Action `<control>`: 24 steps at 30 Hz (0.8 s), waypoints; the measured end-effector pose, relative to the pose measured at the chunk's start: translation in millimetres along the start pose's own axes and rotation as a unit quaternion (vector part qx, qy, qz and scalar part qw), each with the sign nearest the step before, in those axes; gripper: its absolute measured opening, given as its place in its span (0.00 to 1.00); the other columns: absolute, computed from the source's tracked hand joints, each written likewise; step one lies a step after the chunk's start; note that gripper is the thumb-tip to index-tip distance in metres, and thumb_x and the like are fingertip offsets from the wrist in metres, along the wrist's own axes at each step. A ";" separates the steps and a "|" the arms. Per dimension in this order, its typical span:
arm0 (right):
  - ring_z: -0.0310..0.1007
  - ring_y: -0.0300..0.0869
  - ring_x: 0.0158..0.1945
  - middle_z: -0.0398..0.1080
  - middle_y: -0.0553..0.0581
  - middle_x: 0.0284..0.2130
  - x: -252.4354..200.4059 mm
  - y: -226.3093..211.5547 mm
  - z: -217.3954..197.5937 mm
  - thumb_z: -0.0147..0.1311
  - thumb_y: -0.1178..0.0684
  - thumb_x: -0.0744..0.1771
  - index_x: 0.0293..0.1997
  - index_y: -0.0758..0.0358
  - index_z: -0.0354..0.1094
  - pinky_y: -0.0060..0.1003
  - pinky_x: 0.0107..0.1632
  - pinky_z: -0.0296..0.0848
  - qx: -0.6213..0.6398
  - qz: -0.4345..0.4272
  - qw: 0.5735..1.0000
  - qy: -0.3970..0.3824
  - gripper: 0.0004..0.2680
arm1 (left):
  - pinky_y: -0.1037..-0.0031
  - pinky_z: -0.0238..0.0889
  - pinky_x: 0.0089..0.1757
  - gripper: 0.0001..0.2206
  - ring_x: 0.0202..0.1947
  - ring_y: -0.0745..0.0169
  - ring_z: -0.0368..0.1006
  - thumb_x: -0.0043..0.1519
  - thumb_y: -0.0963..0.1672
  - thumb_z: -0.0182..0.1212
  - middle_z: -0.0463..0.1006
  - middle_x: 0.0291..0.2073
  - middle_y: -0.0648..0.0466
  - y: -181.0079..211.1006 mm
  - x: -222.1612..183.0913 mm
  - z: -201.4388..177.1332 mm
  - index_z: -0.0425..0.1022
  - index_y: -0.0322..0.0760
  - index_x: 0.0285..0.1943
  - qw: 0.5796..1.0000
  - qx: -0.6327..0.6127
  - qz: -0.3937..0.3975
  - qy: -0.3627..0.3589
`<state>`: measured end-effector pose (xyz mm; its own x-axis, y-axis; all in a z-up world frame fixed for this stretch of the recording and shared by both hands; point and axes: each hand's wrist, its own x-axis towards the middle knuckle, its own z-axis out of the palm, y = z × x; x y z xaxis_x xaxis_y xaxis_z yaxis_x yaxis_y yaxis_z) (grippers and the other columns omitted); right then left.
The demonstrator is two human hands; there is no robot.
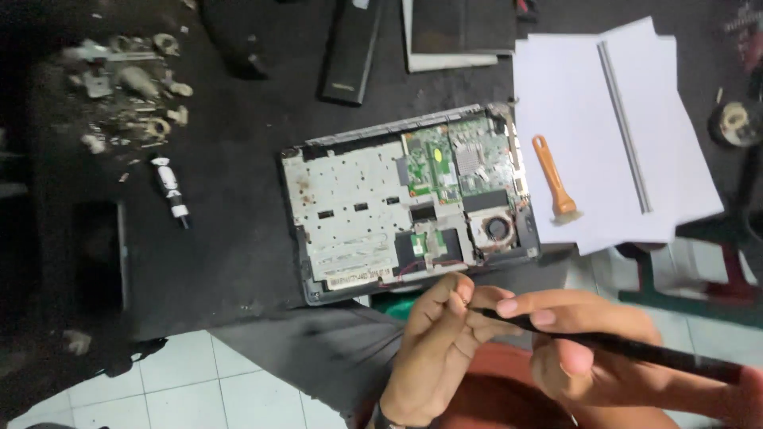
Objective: Cleaning a laptop cooling fan with a brush and reconnecting internal ribbon cables and connectors.
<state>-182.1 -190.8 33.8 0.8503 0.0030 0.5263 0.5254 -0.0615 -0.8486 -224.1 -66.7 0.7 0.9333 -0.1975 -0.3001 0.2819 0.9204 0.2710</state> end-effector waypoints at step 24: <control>0.77 0.61 0.64 0.70 0.79 0.57 18.8 -17.6 -51.2 0.48 0.47 0.72 0.57 0.80 0.63 0.51 0.69 0.80 0.136 0.138 0.965 -0.176 0.18 | 0.63 0.73 0.52 0.06 0.46 0.52 0.78 0.72 0.44 0.54 0.80 0.48 0.40 1.4 23.2 3.6 0.67 0.35 0.48 0.996 0.089 0.008 -0.012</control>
<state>-176.9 -240.7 61.4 0.8910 0.3663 0.2682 0.2257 0.1553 -0.9617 -201.2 -71.2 -2.6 0.9427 -0.1929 -0.2721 0.2992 0.8495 0.4345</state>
